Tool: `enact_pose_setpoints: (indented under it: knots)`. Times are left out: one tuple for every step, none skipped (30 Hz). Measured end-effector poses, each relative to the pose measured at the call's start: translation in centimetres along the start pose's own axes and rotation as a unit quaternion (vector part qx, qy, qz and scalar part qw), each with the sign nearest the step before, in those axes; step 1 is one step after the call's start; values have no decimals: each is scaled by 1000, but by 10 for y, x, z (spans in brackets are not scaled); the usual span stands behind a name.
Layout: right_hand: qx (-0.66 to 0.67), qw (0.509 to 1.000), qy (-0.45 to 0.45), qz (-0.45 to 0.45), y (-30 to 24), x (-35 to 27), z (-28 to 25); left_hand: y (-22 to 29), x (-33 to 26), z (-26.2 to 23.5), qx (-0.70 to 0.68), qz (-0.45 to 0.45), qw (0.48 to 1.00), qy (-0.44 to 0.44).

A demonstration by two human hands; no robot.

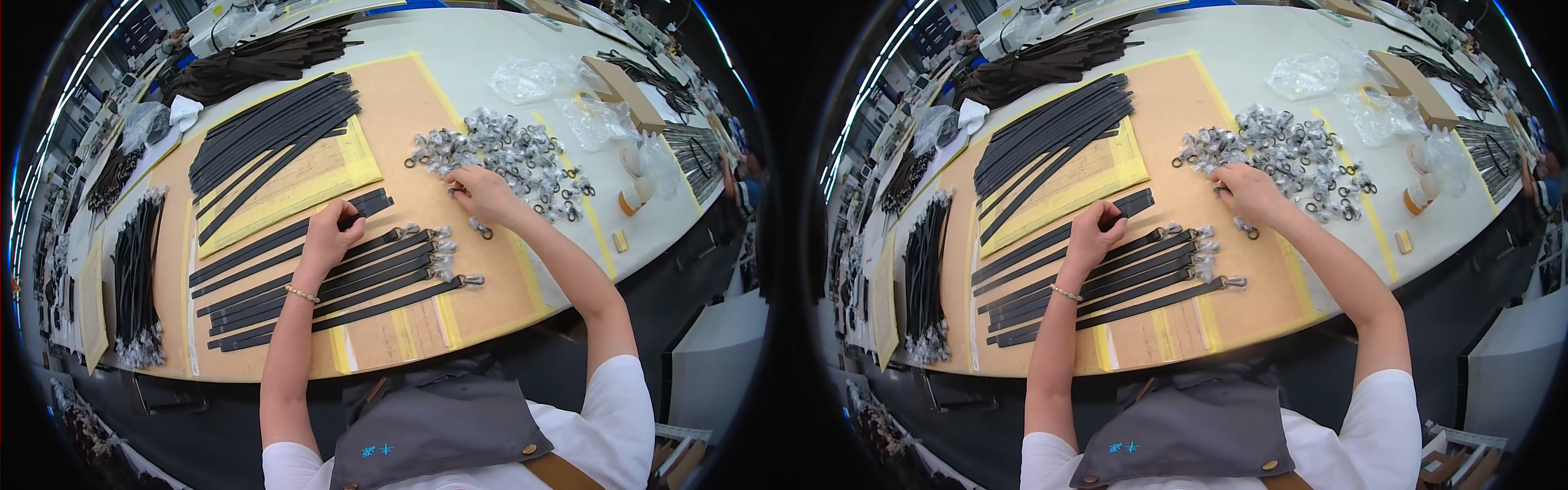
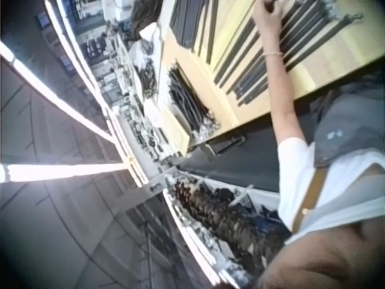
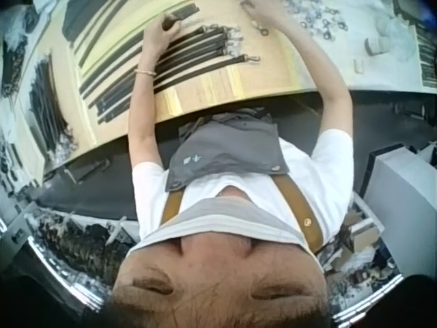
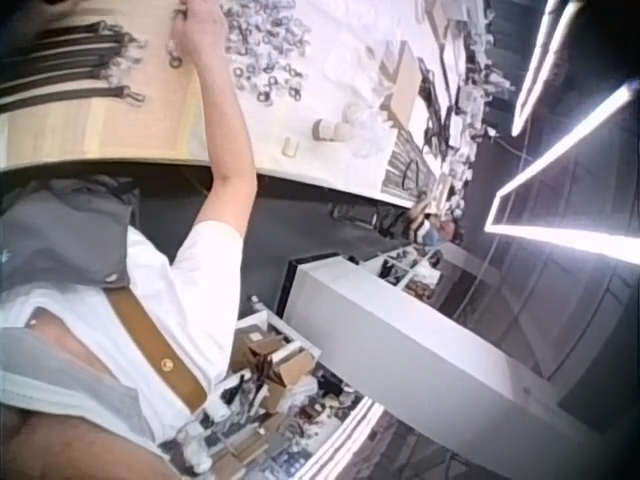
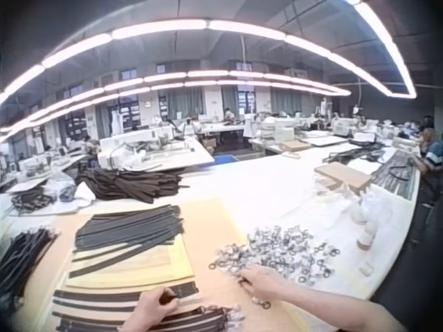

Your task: Attaching metal rings and clips to black leather straps on a workshop table.

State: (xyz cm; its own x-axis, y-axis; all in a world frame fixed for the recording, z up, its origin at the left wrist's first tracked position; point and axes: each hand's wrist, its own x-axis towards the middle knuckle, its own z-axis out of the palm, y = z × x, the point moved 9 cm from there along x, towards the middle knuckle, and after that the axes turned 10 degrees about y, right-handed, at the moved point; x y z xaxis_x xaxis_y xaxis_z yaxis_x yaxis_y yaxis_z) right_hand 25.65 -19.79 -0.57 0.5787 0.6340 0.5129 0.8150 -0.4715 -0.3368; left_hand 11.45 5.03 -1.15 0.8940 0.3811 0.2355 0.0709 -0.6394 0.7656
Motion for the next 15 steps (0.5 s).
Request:
enact_pose_setpoints:
  knots:
    - [62,994,-45,79,-2,9,6,-2,-2,-8,-41,7,999,17]
    - [122,976,-91,158,-5,14,17,-7,-6,-14,-40,2,999,24]
    - [122,976,-92,157,-8,18,18,0,-6,-15,-86,7,996,25]
    - [331,904,-98,252,-8,15,29,6,-5,-15,-133,12,991,26]
    - [521,779,-100,334,-14,11,41,9,-4,-16,-133,10,991,28]
    - [522,778,-104,333,-24,13,43,14,-4,-19,-156,24,987,34]
    - [641,677,-81,353,-40,16,46,18,-5,-23,-178,37,982,41]
    - [743,558,-56,366,-56,19,47,17,-7,-26,-177,32,983,46]
    - [772,517,-52,366,-69,18,46,17,-7,-28,-214,25,975,49]
    - [771,516,-56,368,-72,17,51,17,-8,-30,-250,19,967,52]
    - [799,478,-80,356,-80,17,55,15,-8,-32,-250,14,967,54]
    - [823,438,-104,345,-90,17,57,15,-10,-33,-241,18,969,52]
    - [819,436,-96,361,-93,15,62,16,-12,-34,-233,23,971,49]
    - [817,434,-100,366,-99,15,64,15,-13,-36,-233,16,971,51]
    - [807,443,-89,380,-100,14,66,19,-15,-36,-231,14,972,32]
